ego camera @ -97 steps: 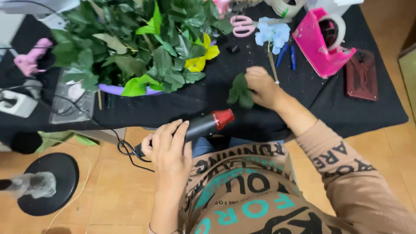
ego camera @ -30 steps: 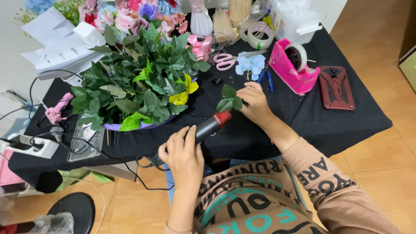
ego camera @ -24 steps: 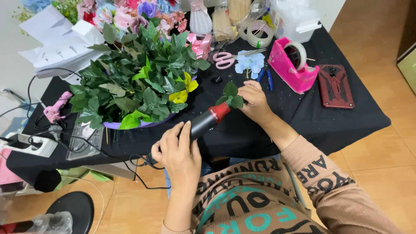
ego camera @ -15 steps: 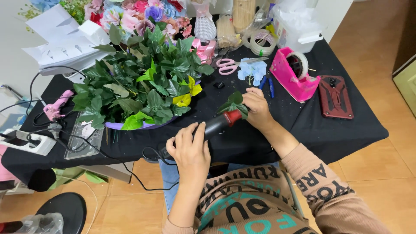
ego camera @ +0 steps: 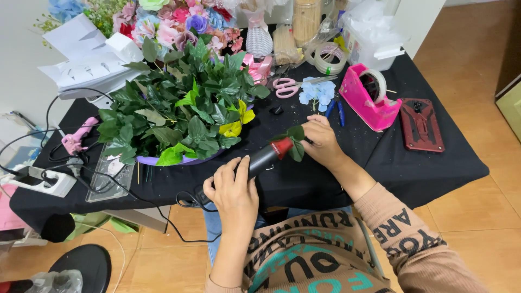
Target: The person uses a heat gun to warm and shape individual artificial leaves attached to thin stems. They repeatedly pick up leaves from a purple container, apply heat, and place the shaped leaves back into the container.
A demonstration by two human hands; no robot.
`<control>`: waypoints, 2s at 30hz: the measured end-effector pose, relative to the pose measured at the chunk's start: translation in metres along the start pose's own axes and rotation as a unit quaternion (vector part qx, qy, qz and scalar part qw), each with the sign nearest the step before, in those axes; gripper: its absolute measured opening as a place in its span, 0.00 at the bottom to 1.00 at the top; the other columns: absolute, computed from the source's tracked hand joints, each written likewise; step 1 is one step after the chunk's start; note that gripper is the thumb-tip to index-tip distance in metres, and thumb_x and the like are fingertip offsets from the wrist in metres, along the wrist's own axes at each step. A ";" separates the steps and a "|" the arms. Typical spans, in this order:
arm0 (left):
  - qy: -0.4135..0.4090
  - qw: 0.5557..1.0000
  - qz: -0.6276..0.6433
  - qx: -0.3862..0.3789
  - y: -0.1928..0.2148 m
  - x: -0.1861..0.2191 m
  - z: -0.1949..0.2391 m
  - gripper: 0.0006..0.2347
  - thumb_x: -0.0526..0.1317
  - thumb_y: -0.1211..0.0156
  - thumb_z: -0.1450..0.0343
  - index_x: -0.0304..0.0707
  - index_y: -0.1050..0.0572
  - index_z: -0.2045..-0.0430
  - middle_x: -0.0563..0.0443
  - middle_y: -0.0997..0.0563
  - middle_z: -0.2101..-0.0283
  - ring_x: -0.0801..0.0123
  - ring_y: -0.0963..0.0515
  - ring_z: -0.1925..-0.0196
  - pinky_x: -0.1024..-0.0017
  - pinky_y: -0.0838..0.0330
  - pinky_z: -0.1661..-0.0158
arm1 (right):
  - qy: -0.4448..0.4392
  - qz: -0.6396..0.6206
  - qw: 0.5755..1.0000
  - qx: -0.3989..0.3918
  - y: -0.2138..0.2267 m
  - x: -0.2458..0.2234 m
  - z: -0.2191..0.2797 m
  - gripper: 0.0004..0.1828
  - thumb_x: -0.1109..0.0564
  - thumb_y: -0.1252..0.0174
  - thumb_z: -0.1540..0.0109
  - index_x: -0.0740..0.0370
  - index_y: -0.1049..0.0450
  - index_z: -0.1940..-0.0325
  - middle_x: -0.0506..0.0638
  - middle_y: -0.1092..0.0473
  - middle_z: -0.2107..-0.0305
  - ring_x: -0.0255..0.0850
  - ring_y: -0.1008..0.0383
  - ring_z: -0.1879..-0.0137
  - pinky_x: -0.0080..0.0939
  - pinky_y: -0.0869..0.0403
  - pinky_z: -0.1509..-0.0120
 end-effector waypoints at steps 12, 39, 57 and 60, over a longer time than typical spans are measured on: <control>0.025 1.000 -0.015 -0.003 0.002 -0.012 0.002 0.23 0.32 0.27 0.39 0.47 0.22 0.50 0.53 0.22 0.53 0.60 0.26 0.47 0.51 0.44 0.44 | -0.013 -0.010 1.000 -0.009 0.003 -0.006 -0.004 0.04 0.63 0.29 0.42 0.58 0.19 0.67 0.45 0.22 0.70 0.42 0.21 0.62 0.50 0.31 0.35; 0.004 1.000 -0.001 0.017 -0.002 -0.022 0.001 0.19 0.33 0.28 0.37 0.46 0.21 0.51 0.53 0.21 0.53 0.59 0.25 0.47 0.52 0.44 0.44 | 0.001 -0.055 0.998 -0.034 0.007 -0.014 -0.009 0.01 0.62 0.33 0.38 0.57 0.18 0.63 0.46 0.21 0.68 0.43 0.22 0.63 0.52 0.33 0.35; 0.045 0.997 0.063 0.009 0.009 -0.032 0.020 0.20 0.35 0.25 0.39 0.48 0.21 0.52 0.57 0.20 0.53 0.63 0.24 0.46 0.56 0.46 0.44 | -0.010 -0.042 0.999 -0.014 -0.001 0.007 0.004 0.04 0.66 0.36 0.39 0.60 0.20 0.67 0.48 0.22 0.69 0.45 0.21 0.60 0.52 0.32 0.35; 0.045 0.996 0.071 0.006 0.010 -0.028 0.016 0.20 0.34 0.25 0.38 0.47 0.22 0.52 0.57 0.20 0.53 0.62 0.24 0.46 0.55 0.46 0.44 | -0.007 -0.041 0.999 -0.012 -0.001 0.009 0.003 0.04 0.66 0.36 0.39 0.60 0.20 0.67 0.48 0.22 0.69 0.45 0.21 0.60 0.52 0.32 0.35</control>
Point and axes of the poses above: each hand's wrist, its own z-axis away from the middle knuckle, its own y-axis out of the back of the hand, x = y × z, the point moved 1 cm from there along -z, towards the middle knuckle
